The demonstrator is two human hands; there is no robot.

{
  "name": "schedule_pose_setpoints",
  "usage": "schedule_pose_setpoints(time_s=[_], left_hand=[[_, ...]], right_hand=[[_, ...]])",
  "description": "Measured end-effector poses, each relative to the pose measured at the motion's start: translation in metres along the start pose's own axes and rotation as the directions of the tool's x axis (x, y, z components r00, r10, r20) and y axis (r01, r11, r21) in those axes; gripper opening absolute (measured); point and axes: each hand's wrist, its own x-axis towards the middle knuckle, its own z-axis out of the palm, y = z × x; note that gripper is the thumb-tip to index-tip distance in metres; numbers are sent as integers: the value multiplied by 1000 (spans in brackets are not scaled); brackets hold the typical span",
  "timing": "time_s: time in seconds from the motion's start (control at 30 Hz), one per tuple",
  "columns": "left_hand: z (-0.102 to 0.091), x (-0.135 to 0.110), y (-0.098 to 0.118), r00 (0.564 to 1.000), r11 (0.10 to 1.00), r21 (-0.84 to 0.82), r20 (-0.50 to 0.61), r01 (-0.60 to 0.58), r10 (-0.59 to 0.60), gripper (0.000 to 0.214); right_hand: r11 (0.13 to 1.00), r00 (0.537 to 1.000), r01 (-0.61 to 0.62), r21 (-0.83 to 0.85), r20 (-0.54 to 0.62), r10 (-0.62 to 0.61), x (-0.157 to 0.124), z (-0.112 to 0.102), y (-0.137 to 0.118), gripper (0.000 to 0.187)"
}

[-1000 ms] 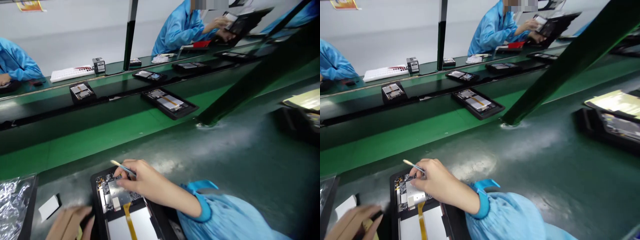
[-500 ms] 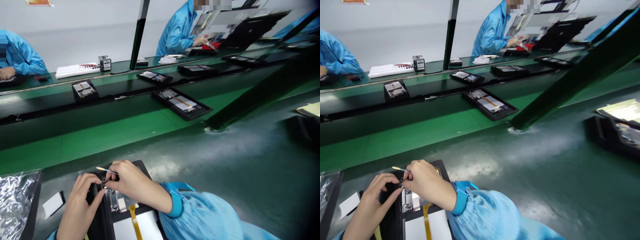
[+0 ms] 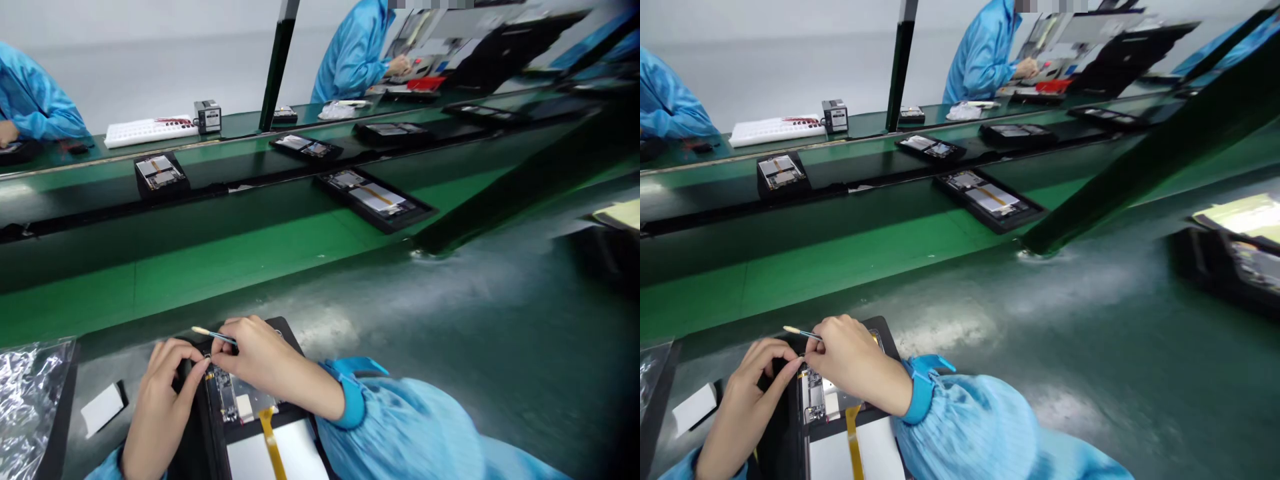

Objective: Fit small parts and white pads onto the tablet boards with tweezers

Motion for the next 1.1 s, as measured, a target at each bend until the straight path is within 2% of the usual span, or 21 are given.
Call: schedule_pose_setpoints(time_s=[0.1, 0.2, 0.27, 0.37, 0.47, 0.7, 0.87, 1.1], left_hand=[[1, 0, 2, 994, 991, 81, -35, -104, 107, 9], [3, -1, 8, 961, 938, 249, -74, -240, 266, 9], [4, -2, 13, 922, 856, 417, -92, -307, 375, 9], [5, -2, 19, 851, 680, 641, -79, -356, 519, 9], [5, -3, 22, 812, 584, 724, -57, -367, 581, 10], [2, -1, 24, 814, 664, 655, -126, -361, 567, 13], [-2, -3, 17, 776, 630, 637, -77, -445, 626, 17], [-2, -4, 11, 781, 666, 597, -102, -447, 616, 17]], right_hand=[[1000, 1000, -2, -3, -1, 2, 0, 0, 0, 14], [1000, 1000, -1, -6, 0, 1, 0, 0, 2, 14], [1000, 1000, 5, -2, -5, -5, 0, 0, 3, 15], [1000, 1000, 6, 15, -8, -6, 0, 0, 3, 16], [1000, 1000, 4, 19, 4, -4, 0, -1, 1, 16], [1000, 1000, -2, 18, 4, 2, 1, 1, 3, 15], [999, 1000, -4, 35, 18, 3, 3, 0, 6, 11], [997, 999, 32, 67, 28, -34, 4, -1, 9, 8]])
